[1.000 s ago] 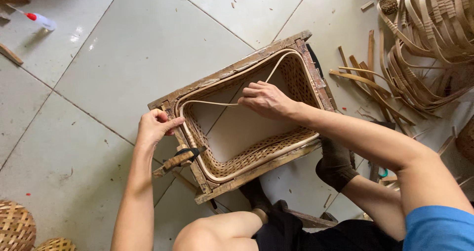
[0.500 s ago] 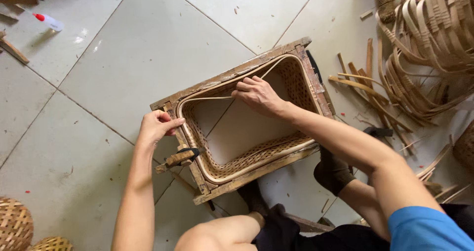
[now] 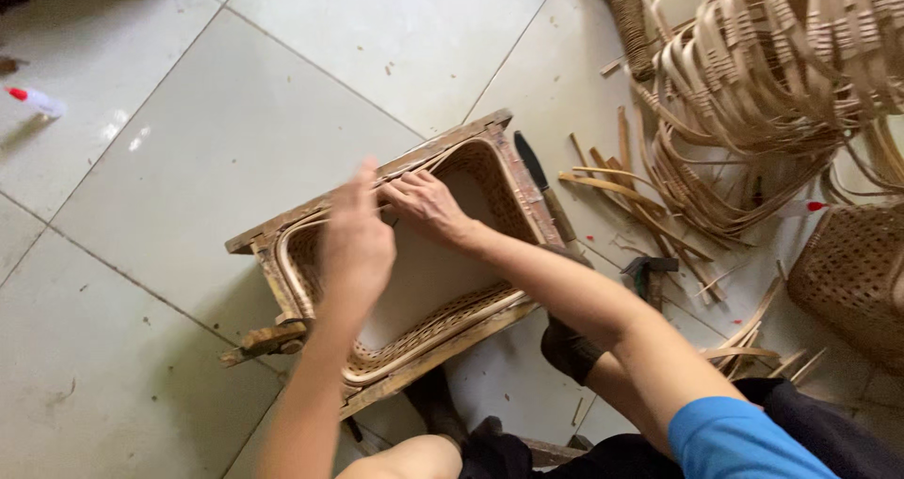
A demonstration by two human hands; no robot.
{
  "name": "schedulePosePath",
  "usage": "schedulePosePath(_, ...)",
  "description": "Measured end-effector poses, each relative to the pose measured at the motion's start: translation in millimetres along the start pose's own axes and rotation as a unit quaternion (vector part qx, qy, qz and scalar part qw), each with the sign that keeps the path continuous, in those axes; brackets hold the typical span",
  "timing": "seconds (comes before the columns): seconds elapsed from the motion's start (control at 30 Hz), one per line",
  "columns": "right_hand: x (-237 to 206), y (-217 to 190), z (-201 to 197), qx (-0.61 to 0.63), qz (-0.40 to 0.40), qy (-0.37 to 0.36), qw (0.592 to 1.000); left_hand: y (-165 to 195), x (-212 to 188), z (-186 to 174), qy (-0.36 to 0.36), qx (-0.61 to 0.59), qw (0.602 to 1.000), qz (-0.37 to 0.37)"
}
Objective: The person weaves a rectangular basket using thin wooden strips, inserting and bending them into a wooden mold. They use a hammer to tap the strips into place and a clamp to hold the basket steady while working.
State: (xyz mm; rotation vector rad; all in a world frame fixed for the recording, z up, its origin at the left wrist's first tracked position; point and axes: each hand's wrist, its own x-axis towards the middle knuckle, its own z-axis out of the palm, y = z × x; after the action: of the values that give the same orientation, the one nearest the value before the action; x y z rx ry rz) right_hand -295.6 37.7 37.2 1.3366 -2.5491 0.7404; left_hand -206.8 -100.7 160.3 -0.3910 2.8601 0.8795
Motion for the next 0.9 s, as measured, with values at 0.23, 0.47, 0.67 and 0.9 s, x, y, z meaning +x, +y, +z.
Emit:
schedulePosePath(0.23, -21, 9, -40, 0.452, 0.232, -0.080, 0.858, -38, 22, 88, 0.078, -0.014, 0.993, 0.086)
schedulePosePath(0.47, -73, 81, -131, -0.017, 0.375, -0.339, 0.863, -46, 15, 104, 0.153, 0.083, 0.966, 0.189)
schedulePosePath(0.67, -100, 63, -102, -0.057, 0.382, -0.177, 0.905, -44, 19, 99, 0.152, 0.094, 0.968, 0.177)
schedulePosePath(0.9, -89, 66, -93, -0.058, 0.397, -0.147, 0.904, -40, 17, 97, 0.153, 0.085, 0.967, 0.184)
